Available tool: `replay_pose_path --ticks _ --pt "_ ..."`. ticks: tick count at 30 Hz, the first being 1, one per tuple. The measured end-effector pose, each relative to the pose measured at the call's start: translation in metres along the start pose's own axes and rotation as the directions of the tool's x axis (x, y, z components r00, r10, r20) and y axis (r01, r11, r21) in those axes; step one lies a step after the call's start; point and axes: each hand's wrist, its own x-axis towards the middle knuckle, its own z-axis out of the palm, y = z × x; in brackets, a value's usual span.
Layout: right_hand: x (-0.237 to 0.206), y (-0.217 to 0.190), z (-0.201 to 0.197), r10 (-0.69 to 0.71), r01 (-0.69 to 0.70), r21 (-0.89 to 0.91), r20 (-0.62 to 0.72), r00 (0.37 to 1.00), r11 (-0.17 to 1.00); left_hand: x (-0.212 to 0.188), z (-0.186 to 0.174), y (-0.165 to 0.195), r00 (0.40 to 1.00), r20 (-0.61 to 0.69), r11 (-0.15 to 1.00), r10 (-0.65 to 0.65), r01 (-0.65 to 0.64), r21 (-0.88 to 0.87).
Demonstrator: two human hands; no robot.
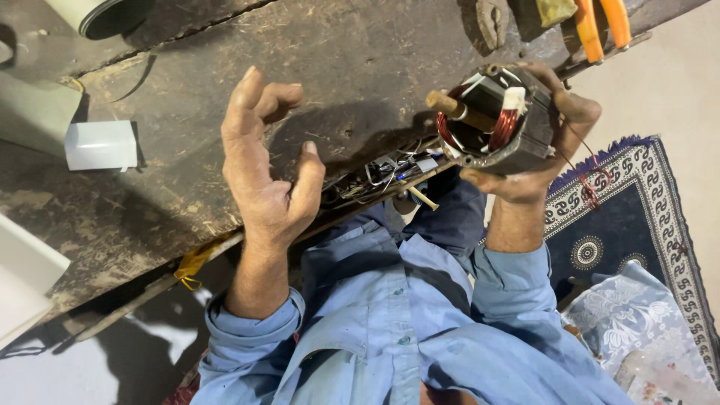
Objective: The person winds copper wire around a cylindrical metal core, repeatedly wrapping and adjusting the wire by hand. The person holds the core with one hand and uses the other to wrap the wire, occasionally repositioning the core to continue winding.
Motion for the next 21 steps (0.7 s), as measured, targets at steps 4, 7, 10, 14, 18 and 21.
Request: replay_pose_path --ticks 4,7,10,14,18,21 --pt "-0.011 -0.01 0.005 -0.091 0.082 -0.153 -0.048 0.995 0.985 0.0 -0.001 -0.001 1.0 0.001 1.0 0.005 -0.005 -0.008" --pt "-0.01 -0.021 0.009 -0.026 0.026 -0.02 -0.023 0.999 0.999 0.002 -0.002 -0.002 1.0 -0.001 1.0 0.011 -0.011 0.003" --pt "-0.009 -0.025 0.009 0.045 -0.048 0.166 0.026 0.999 0.985 0.003 -0.003 -0.004 0.999 0.006 0.999 0.033 -0.033 0.009" --pt "-0.01 -0.019 -0.001 -0.046 0.049 0.083 -0.039 0.998 0.995 0.003 -0.003 -0.003 1.0 -0.001 1.0 0.008 -0.008 -0.017" --pt "-0.018 -0.002 -0.012 -0.207 0.183 -0.17 -0.135 0.969 0.968 -0.001 -0.004 0.001 1.0 -0.004 0.999 -0.026 0.026 -0.036" --pt "-0.028 0.009 -0.015 -0.261 0.213 -0.26 -0.168 0.951 0.942 -0.003 -0.006 0.001 0.999 -0.006 0.998 -0.045 0.045 -0.036"
